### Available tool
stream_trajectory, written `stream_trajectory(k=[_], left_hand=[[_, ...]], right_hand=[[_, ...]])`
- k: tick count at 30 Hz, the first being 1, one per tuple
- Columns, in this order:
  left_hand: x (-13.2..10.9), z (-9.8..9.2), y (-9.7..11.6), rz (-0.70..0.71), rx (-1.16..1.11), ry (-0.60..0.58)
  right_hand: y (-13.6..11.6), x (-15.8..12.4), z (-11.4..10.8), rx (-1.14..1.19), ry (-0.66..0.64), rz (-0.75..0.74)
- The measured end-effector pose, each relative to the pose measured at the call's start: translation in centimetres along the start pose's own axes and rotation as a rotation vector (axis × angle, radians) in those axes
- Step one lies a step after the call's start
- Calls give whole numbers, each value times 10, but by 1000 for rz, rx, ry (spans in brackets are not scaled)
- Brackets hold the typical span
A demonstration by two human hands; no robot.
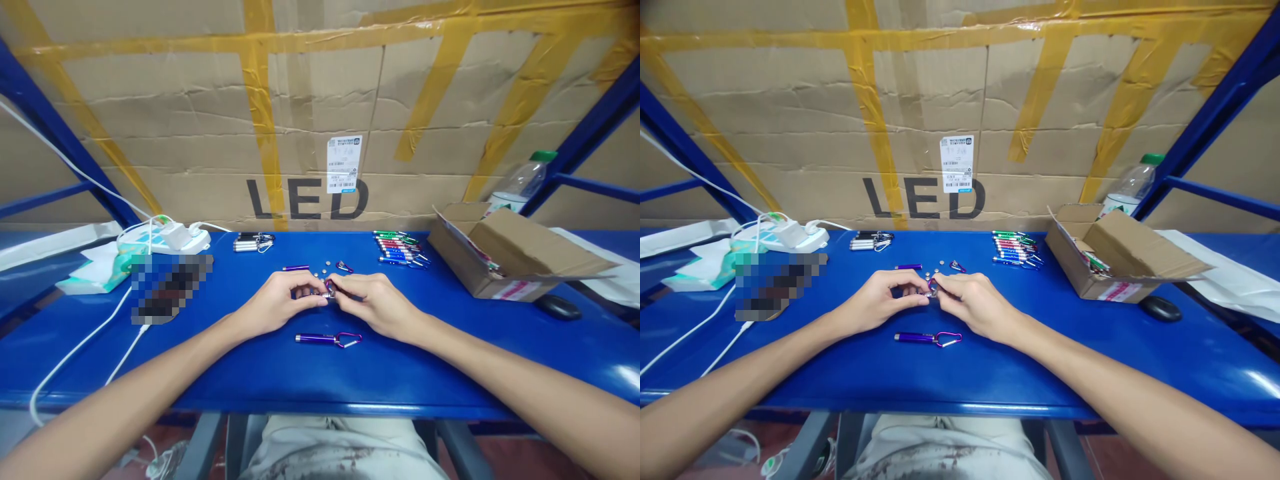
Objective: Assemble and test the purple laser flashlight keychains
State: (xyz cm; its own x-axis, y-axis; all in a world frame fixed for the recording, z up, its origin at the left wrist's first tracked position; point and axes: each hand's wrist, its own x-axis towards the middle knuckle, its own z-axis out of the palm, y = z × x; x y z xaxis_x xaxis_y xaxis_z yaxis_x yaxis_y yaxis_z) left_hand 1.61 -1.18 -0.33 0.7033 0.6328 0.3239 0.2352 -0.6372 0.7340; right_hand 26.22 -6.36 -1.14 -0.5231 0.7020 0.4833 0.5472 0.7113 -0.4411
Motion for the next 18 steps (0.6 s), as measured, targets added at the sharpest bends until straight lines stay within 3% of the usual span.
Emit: stream_trajectory(k=[12,18], left_hand=[[-1,-1,-1,13,-11,40],[-1,-3,0,-8,19,95]], right_hand=[[2,-2,0,-67,15,-76],[1,0,-3,-79,-10,-40]])
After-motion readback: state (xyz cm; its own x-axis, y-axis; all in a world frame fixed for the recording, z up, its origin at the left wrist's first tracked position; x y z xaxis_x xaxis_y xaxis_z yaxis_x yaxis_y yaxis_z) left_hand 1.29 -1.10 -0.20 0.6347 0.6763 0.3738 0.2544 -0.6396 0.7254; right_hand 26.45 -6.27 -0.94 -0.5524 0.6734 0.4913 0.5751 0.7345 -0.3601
